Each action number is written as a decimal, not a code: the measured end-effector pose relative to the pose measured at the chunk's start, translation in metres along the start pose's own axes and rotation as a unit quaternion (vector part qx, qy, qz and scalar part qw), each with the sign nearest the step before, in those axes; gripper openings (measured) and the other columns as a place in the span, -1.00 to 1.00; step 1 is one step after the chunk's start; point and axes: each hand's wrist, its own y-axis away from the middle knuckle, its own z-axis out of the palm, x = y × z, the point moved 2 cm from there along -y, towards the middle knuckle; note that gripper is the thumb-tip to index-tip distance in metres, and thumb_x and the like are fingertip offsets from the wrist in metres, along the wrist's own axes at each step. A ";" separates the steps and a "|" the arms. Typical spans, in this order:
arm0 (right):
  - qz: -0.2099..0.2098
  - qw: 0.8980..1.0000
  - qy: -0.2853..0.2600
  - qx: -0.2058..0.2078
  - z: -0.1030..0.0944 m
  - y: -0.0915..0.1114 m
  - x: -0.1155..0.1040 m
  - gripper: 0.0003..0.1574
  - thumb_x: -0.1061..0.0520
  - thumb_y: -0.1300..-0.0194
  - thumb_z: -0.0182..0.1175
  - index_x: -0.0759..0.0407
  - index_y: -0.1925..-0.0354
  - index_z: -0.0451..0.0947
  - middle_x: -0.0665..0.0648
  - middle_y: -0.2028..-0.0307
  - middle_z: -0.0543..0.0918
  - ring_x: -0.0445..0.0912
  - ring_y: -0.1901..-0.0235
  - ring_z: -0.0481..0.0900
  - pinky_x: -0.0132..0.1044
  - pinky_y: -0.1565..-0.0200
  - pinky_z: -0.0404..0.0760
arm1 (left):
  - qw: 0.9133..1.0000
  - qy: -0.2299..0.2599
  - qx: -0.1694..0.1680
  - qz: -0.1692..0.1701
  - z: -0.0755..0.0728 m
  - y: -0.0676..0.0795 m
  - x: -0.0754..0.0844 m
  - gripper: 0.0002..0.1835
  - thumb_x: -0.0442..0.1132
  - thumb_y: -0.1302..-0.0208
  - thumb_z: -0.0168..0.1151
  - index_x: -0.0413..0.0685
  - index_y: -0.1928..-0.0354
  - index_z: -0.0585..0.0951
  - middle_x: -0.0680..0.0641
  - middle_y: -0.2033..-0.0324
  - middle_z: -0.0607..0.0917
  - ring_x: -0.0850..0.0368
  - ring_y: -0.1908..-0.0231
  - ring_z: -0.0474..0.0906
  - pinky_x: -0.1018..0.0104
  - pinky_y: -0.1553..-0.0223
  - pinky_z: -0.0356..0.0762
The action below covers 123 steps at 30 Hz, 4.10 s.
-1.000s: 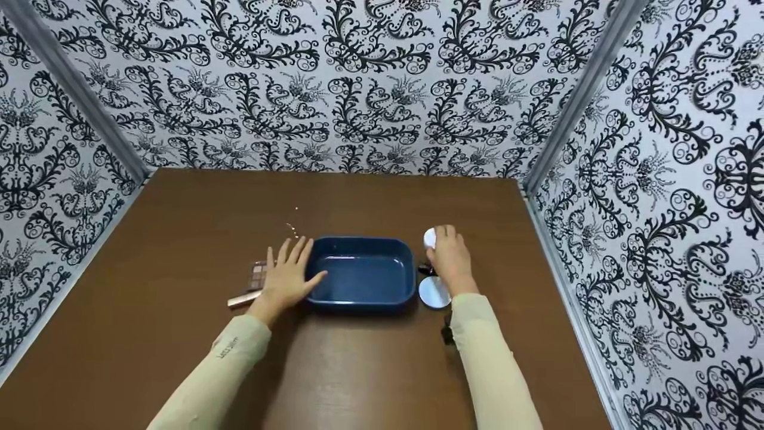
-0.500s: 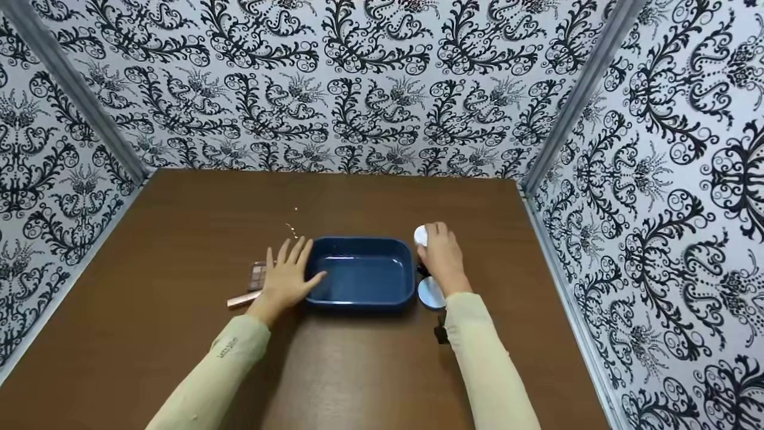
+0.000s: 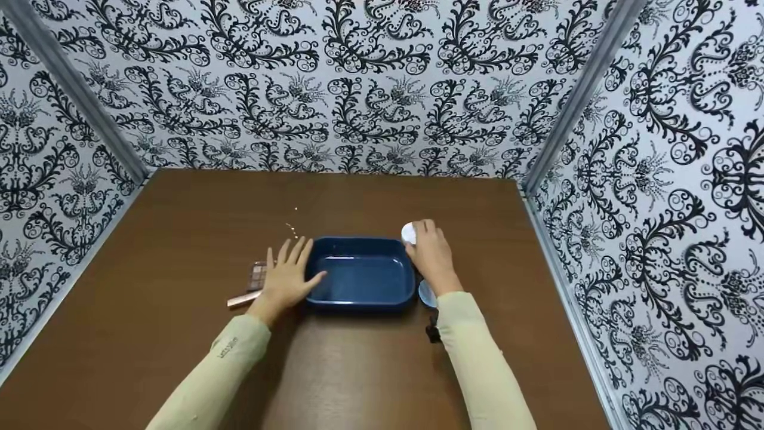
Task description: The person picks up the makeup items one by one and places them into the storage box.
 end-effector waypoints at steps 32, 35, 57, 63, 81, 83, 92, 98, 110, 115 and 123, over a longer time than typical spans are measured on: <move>-0.020 0.999 -0.038 -0.029 0.018 -0.005 -0.045 -0.47 0.12 -0.27 0.32 0.29 -0.16 0.51 0.29 -0.12 0.55 0.20 -0.11 0.56 0.10 -0.17 0.55 | 1.000 0.018 0.008 0.005 -0.001 0.002 0.000 -0.05 0.42 -0.27 -0.01 0.09 -0.57 0.10 -0.08 -0.56 0.16 -0.19 -0.56 -0.02 -0.37 -0.48 -0.21; -0.014 0.998 -0.040 -0.037 0.020 -0.006 -0.047 -0.47 0.11 -0.30 0.31 0.27 -0.18 0.51 0.27 -0.13 0.55 0.18 -0.12 0.56 0.08 -0.19 0.55 | 1.000 0.017 0.005 0.003 -0.001 0.001 0.000 -0.05 0.42 -0.27 -0.02 0.10 -0.58 0.09 -0.07 -0.56 0.14 -0.18 -0.56 -0.03 -0.36 -0.48 -0.23; -0.045 0.998 -0.035 -0.041 0.038 -0.005 -0.068 -0.46 0.09 -0.27 0.36 0.24 -0.16 0.53 0.25 -0.12 0.57 0.16 -0.12 0.60 0.04 -0.18 0.57 | 1.000 0.015 -0.001 0.000 -0.002 0.002 0.000 -0.05 0.41 -0.28 0.00 0.10 -0.58 0.07 -0.08 -0.56 0.14 -0.18 -0.56 -0.04 -0.37 -0.48 -0.24; -0.048 0.997 -0.045 -0.044 0.041 -0.004 -0.075 -0.47 0.09 -0.27 0.36 0.24 -0.16 0.54 0.25 -0.10 0.59 0.15 -0.10 0.61 0.05 -0.16 0.59 | 1.000 0.013 0.003 0.003 -0.002 0.001 0.001 -0.04 0.42 -0.27 -0.01 0.10 -0.58 0.08 -0.08 -0.56 0.15 -0.18 -0.55 -0.01 -0.37 -0.48 -0.20; -0.074 0.995 -0.041 -0.046 0.055 0.000 -0.087 -0.47 0.07 -0.26 0.37 0.23 -0.14 0.55 0.23 -0.08 0.61 0.12 -0.04 0.64 0.02 -0.12 0.61 | 1.000 0.010 0.012 0.007 -0.002 0.001 0.000 -0.05 0.43 -0.28 -0.03 0.08 -0.57 0.10 -0.07 -0.56 0.16 -0.18 -0.55 0.01 -0.36 -0.48 -0.19; -0.082 0.995 -0.042 -0.047 0.057 0.000 -0.089 -0.48 0.08 -0.25 0.38 0.24 -0.13 0.56 0.23 -0.08 0.61 0.12 -0.03 0.64 0.03 -0.11 0.62 | 1.000 0.012 0.011 0.007 -0.001 0.001 0.000 -0.04 0.43 -0.27 -0.02 0.07 -0.57 0.11 -0.07 -0.56 0.16 -0.18 -0.55 0.01 -0.36 -0.48 -0.20; -0.102 0.992 -0.052 -0.054 0.066 0.000 -0.097 -0.51 0.10 -0.25 0.38 0.24 -0.11 0.56 0.21 -0.06 0.62 0.09 -0.03 0.63 -0.01 -0.11 0.61 | 1.000 0.011 0.003 0.006 0.003 -0.001 0.000 -0.03 0.44 -0.27 -0.04 0.08 -0.58 0.07 -0.07 -0.56 0.13 -0.17 -0.56 -0.02 -0.36 -0.48 -0.22; -0.107 0.991 -0.049 -0.066 0.072 -0.002 -0.101 -0.50 0.11 -0.25 0.38 0.25 -0.12 0.57 0.22 -0.06 0.62 0.10 -0.05 0.63 -0.01 -0.13 0.61 | 1.000 0.000 -0.001 0.005 0.003 -0.002 -0.001 -0.02 0.46 -0.27 -0.08 0.10 -0.59 0.04 -0.06 -0.57 0.12 -0.17 -0.56 -0.02 -0.35 -0.49 -0.21; -0.126 0.988 -0.024 -0.088 0.087 -0.001 -0.110 -0.51 0.12 -0.25 0.38 0.26 -0.11 0.57 0.21 -0.05 0.63 0.07 -0.03 0.65 -0.04 -0.11 0.63 | 1.000 -0.008 -0.010 0.002 0.002 -0.001 -0.001 -0.02 0.47 -0.28 -0.10 0.10 -0.59 0.01 -0.06 -0.57 0.10 -0.16 -0.56 -0.02 -0.34 -0.49 -0.20; -0.125 0.988 -0.016 -0.087 0.092 -0.001 -0.113 -0.52 0.15 -0.22 0.39 0.28 -0.08 0.58 0.22 -0.05 0.63 0.10 -0.03 0.65 -0.03 -0.09 0.63 | 1.000 -0.004 -0.011 0.000 0.000 0.000 0.001 -0.03 0.46 -0.28 -0.08 0.10 -0.59 0.04 -0.07 -0.57 0.12 -0.16 -0.56 -0.02 -0.35 -0.49 -0.19; -0.117 0.986 0.000 -0.115 0.105 0.002 -0.115 -0.54 0.14 -0.24 0.37 0.28 -0.08 0.58 0.22 -0.03 0.63 0.10 -0.01 0.66 -0.03 -0.08 0.63 | 1.000 0.000 0.001 0.004 0.000 0.001 0.001 -0.04 0.43 -0.27 -0.04 0.08 -0.58 0.08 -0.08 -0.55 0.16 -0.18 -0.54 0.03 -0.36 -0.47 -0.15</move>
